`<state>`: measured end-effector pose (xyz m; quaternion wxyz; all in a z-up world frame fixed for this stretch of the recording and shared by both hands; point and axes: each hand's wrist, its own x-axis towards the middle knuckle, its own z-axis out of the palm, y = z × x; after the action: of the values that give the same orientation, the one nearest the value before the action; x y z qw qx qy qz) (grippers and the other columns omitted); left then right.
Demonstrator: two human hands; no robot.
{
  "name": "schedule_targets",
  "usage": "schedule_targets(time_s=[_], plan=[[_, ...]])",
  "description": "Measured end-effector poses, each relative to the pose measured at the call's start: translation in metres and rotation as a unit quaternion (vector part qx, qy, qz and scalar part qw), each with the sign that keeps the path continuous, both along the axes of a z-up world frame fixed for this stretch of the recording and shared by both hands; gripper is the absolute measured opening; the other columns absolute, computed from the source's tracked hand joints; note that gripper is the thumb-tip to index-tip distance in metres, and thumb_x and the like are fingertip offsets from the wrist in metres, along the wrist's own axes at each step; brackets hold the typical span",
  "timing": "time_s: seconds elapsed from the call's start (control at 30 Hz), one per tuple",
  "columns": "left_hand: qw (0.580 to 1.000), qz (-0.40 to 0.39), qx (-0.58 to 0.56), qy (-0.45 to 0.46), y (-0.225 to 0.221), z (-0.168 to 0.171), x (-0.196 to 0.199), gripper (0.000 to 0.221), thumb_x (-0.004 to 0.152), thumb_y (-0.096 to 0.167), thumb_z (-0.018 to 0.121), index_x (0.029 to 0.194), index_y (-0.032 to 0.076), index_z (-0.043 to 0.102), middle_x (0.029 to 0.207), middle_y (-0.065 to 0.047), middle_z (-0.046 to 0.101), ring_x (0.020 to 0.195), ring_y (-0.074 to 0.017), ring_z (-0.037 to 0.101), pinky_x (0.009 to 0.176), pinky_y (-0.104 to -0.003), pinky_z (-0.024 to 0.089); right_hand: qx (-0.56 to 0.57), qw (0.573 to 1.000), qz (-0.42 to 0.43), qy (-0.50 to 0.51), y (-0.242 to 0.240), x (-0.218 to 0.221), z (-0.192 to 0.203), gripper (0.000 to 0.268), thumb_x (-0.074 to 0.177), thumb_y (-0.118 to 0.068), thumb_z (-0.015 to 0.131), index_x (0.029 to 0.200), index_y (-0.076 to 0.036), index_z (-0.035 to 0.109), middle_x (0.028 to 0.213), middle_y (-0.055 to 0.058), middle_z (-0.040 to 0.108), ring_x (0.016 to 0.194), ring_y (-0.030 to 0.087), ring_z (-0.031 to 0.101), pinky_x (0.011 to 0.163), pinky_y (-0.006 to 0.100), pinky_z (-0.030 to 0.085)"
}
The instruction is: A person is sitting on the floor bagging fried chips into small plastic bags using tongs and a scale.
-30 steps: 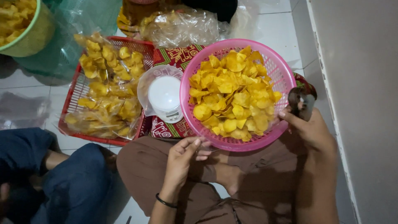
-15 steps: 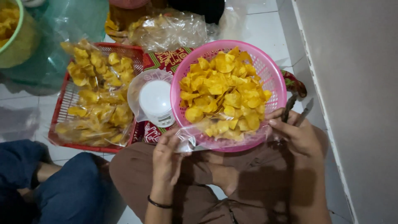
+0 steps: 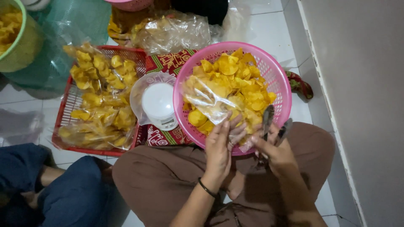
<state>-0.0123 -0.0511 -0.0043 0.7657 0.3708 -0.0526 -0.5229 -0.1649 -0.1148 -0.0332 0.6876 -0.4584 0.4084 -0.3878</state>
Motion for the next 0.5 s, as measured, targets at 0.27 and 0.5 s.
schedule_targets(time_s=[0.27,0.5], plan=[[0.995,-0.012,-0.009,-0.099,0.002,0.001,0.021,0.055,0.109,0.024,0.052,0.156,-0.002,0.048,0.143,-0.025,0.067,0.108,-0.026,0.075,0.093,-0.034,0.065,-0.057,0.95,0.098,0.29,0.027,-0.037,0.071,0.052,0.083,-0.015,0.081,0.133,-0.011,0.07,0.084,0.004,0.076,0.068,0.016,0.069,0.069,0.029,0.053],[0.982,-0.037,0.004,-0.183,0.013,0.013,0.019,0.052,0.109,0.024,0.052,0.156,0.0,0.052,0.14,-0.02,0.072,0.111,-0.0258,0.078,0.083,-0.024,0.059,-0.199,0.843,0.138,0.48,0.027,-0.02,0.083,0.042,0.076,-0.029,0.085,0.116,-0.017,0.082,0.077,0.002,0.086,0.051,0.02,0.069,0.055,0.033,0.055]])
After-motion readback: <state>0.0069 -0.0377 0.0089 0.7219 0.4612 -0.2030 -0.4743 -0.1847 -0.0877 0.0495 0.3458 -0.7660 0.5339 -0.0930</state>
